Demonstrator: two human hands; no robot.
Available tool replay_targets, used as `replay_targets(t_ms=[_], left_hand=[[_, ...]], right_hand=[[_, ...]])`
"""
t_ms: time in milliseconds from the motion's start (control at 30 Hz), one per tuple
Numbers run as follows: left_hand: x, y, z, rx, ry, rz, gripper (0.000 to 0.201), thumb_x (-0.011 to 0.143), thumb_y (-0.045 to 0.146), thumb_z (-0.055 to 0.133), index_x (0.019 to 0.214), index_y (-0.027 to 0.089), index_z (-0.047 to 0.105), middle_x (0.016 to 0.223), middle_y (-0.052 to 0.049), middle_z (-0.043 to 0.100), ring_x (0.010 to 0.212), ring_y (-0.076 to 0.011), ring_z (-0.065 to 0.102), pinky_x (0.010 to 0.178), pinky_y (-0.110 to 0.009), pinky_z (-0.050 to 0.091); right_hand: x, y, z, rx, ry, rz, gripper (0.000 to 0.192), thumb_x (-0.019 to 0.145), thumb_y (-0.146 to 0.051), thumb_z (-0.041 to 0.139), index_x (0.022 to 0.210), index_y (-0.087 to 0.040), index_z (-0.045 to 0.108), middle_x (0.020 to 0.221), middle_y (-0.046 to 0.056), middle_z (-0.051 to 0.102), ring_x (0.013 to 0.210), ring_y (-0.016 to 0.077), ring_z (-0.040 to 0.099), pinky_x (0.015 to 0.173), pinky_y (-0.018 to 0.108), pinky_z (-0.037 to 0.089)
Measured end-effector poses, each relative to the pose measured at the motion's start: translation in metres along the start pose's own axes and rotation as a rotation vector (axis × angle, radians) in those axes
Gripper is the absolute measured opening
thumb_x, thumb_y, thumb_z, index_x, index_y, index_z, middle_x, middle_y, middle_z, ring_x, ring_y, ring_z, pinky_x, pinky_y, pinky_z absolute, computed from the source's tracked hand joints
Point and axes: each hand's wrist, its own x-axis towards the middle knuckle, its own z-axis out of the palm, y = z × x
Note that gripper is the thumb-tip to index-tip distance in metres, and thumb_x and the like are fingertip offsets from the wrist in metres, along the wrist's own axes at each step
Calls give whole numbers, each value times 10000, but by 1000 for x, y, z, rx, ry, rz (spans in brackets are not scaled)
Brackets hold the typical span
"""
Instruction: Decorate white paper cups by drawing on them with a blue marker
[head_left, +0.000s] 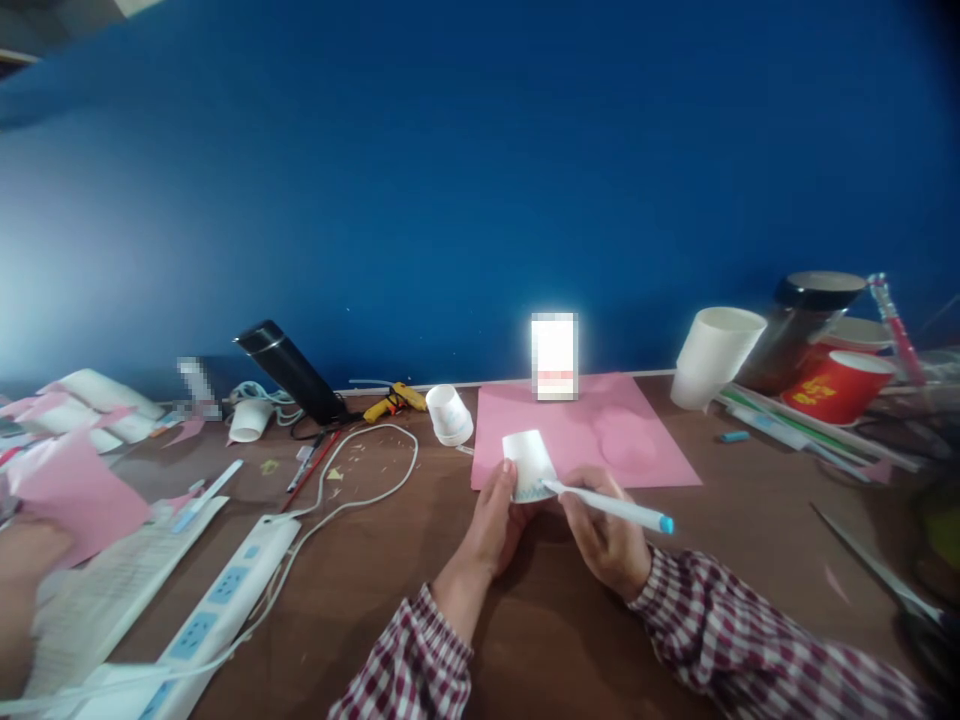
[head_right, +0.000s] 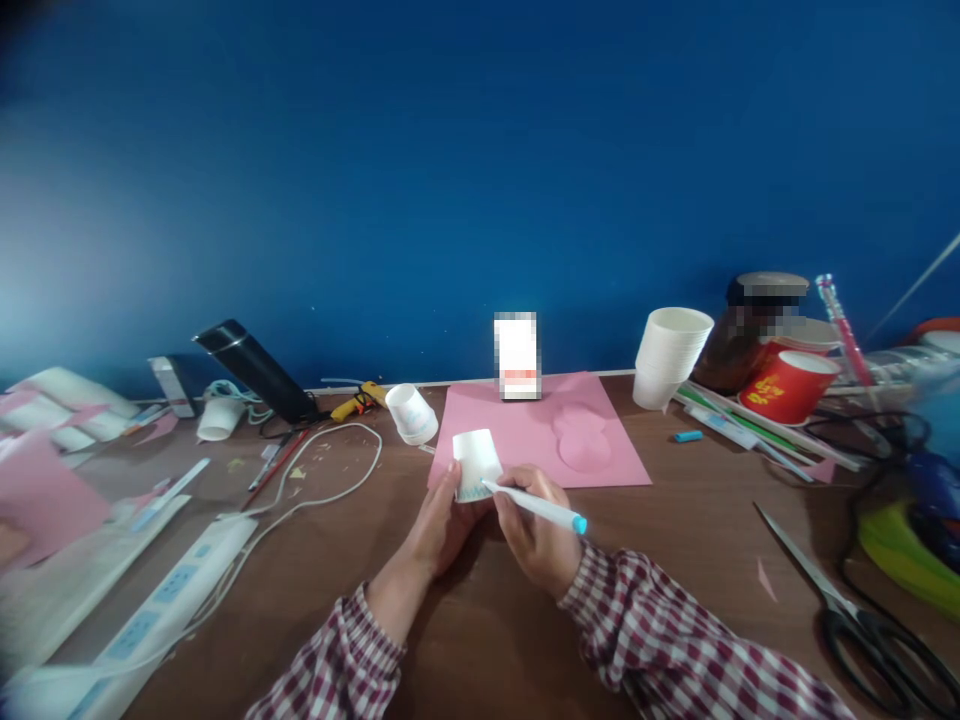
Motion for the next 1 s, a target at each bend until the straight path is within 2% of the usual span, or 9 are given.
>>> replay_targets(t_ms=[333, 533, 1000], left_hand=[[2, -1, -1, -2, 58, 11, 326, 805, 390, 618, 962, 106, 655, 929, -109, 689, 916, -259, 636, 908, -415, 451], [1, 0, 1, 3, 48, 20, 276, 817, 363, 610, 922, 112, 656, 886, -93, 691, 822, -213, 636, 886, -387, 452], [0, 0, 1, -10, 50, 15, 260, 808, 358, 623, 909, 121, 658, 878, -79, 680, 817, -205, 622, 887, -375, 442]], right_hand=[[1, 1, 0, -10, -6, 3, 55, 881, -219, 480, 920, -204, 517, 807, 49, 599, 718, 186, 601, 652, 304, 504], [1, -1, -1, -31, -23, -67, 52, 876, -187, 489, 911, -206, 523, 780, 27, 582, 694, 166, 587, 646, 289, 487], [3, -3, -2, -71, -40, -50, 68, 901, -222, 462, 904, -207, 528, 779, 38, 592, 692, 173, 593, 649, 301, 501]])
